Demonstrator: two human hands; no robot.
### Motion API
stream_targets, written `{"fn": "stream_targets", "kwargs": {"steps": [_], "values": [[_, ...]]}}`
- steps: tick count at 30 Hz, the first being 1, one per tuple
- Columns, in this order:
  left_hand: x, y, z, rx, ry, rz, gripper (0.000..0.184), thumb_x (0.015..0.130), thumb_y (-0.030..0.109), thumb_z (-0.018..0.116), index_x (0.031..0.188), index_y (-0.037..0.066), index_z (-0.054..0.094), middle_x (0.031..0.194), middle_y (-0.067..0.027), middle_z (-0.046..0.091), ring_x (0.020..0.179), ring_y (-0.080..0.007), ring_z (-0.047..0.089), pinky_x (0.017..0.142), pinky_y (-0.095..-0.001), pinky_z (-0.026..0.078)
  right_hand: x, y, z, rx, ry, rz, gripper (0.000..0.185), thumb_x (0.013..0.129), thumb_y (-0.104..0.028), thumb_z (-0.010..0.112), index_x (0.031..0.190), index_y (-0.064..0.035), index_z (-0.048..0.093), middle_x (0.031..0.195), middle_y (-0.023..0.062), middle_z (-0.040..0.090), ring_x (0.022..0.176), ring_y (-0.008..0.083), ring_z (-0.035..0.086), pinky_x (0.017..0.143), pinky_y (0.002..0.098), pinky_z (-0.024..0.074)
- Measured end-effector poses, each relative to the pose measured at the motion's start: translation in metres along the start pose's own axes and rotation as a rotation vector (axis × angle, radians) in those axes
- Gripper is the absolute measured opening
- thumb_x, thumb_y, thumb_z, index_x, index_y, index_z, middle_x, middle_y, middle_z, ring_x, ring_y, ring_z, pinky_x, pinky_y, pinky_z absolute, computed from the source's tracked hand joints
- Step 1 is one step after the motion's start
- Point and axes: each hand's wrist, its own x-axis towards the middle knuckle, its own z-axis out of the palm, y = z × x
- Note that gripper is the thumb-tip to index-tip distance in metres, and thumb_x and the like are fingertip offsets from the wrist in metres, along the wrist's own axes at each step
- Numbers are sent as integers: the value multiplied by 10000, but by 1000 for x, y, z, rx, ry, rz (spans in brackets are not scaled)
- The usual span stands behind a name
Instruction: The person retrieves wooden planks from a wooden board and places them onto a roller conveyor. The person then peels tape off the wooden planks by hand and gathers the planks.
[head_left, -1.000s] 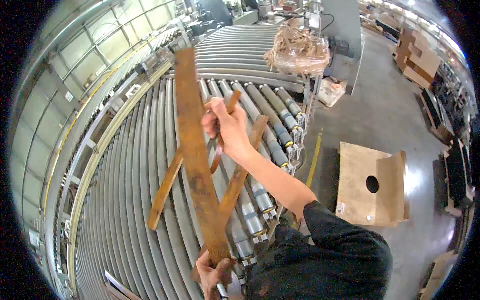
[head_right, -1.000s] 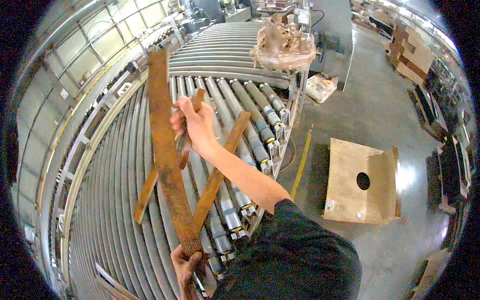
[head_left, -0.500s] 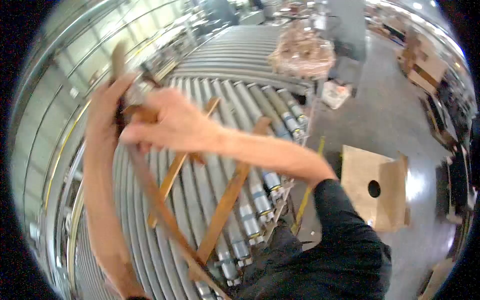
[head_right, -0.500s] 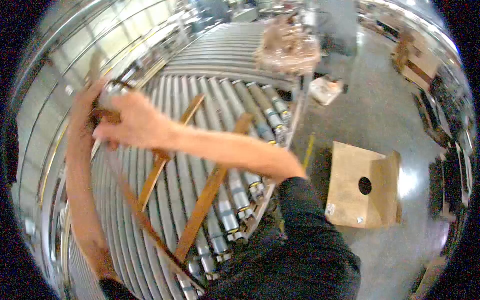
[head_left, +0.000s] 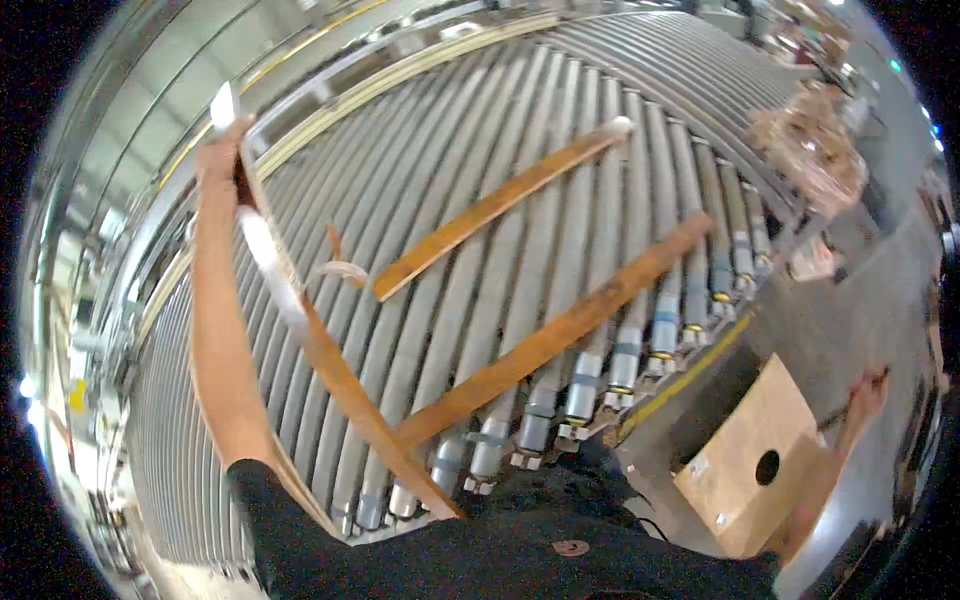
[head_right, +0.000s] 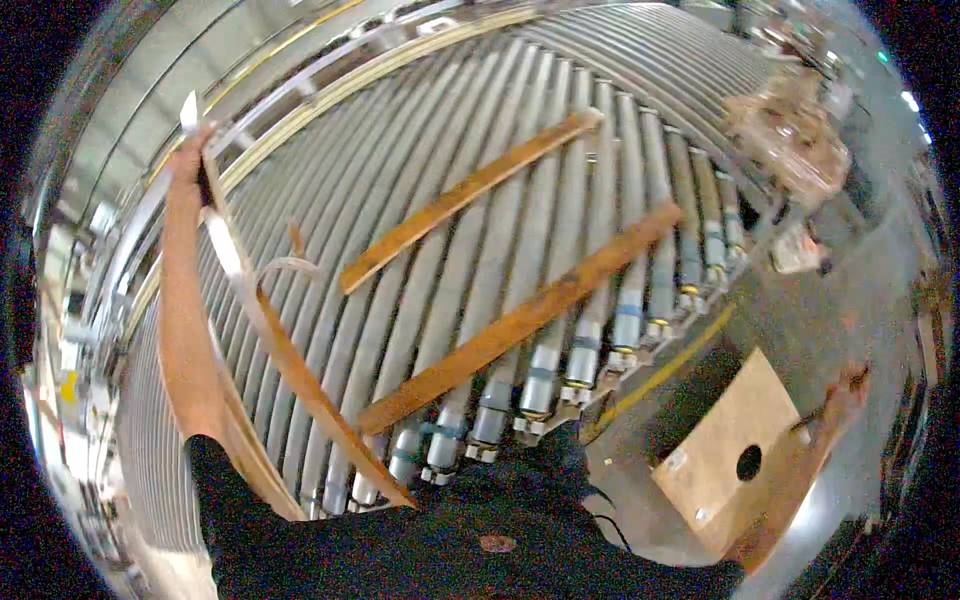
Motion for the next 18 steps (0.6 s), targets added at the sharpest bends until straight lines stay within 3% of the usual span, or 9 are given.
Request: {"fn": "stream_targets", "kwargs": {"steps": [1, 4, 5, 7, 8, 9, 12, 15, 18], "values": [[-15, -15, 2, -23, -33, -40, 563, 695, 326, 857, 1059, -64, 677, 942, -113, 678, 769, -196, 638, 665, -313, 508, 3, 31, -20, 30, 72, 114, 240, 945, -224, 668, 1107, -47, 665, 900, 21, 673, 679, 89, 543, 497, 261, 442], [-89, -11, 32, 17, -146, 63, 487, 693, 316, 860, 983, -29, 676, 859, -54, 642, 703, -155, 588, 614, -315, 474, -106, 43, 200, -420, 18, 482, 191, 936, -236, 659, 946, -46, 649, 855, 35, 672, 649, 107, 568, 499, 265, 452], [-113, -2, 50, -52, -141, 76, 481, 709, 331, 849, 997, -10, 671, 820, -23, 602, 673, -135, 534, 602, -302, 436, -153, 29, 284, -554, -161, 615, 199, 934, -240, 656, 893, -46, 644, 841, 40, 672, 639, 113, 576, 500, 266, 456], [-132, 10, 67, -79, -132, 54, 460, 725, 311, 843, 1008, -1, 659, 788, 1, 564, 653, -108, 486, 592, -280, 399, -230, 40, 381, -127, -837, 435, 299, 935, -242, 632, 1127, -17, 679, 812, 35, 647, 646, 110, 584, 504, 257, 447], [-138, 16, 67, -50, -176, 8, 472, 720, 304, 853, 1022, -1, 657, 817, -9, 588, 674, -119, 506, 610, -287, 415, -261, 33, 425, -152, -904, 618, 412, 941, -248, 646, 1268, 1, 632, 743, 2, 600, 590, 79, 523, 478, 244, 389], [-151, 24, 73, -61, -151, 64, 485, 716, 310, 859, 1032, 1, 659, 832, -16, 600, 686, -126, 518, 619, -293, 424, -275, 10, 463, 128, -1227, 593, 512, 955, -287, 645, 1346, 35, 564, 682, -32, 533, 538, 55, 459, 461, 229, 341], [-190, 38, 76, -11, -142, 99, 555, 710, 333, 853, 1062, -48, 658, 918, -111, 681, 792, -178, 631, 695, -330, 514, -318, -18, 558, 291, -1169, 502, 601, 933, -301, 693, 1404, 28, 520, 676, -51, 497, 530, 39, 404, 475, 223, 306], [-222, 38, 73, -85, -248, 87, 439, 743, 293, 830, 987, -26, 654, 831, -77, 666, 723, -149, 619, 658, -312, 506, -333, -24, 622, 354, -894, 300, 347, 902, -236, 740, 1154, 1, 713, 811, -35, 645, 704, 54, 548, 597, 243, 437], [-227, 13, 73, -204, -234, 94, 314, 765, 249, 793, 878, -5, 647, 745, -44, 646, 629, -134, 595, 581, -315, 488, -346, -11, 644, 583, -764, 409, 242, 925, -261, 720, 980, -26, 740, 782, -16, 658, 671, 65, 561, 572, 254, 449]]}}
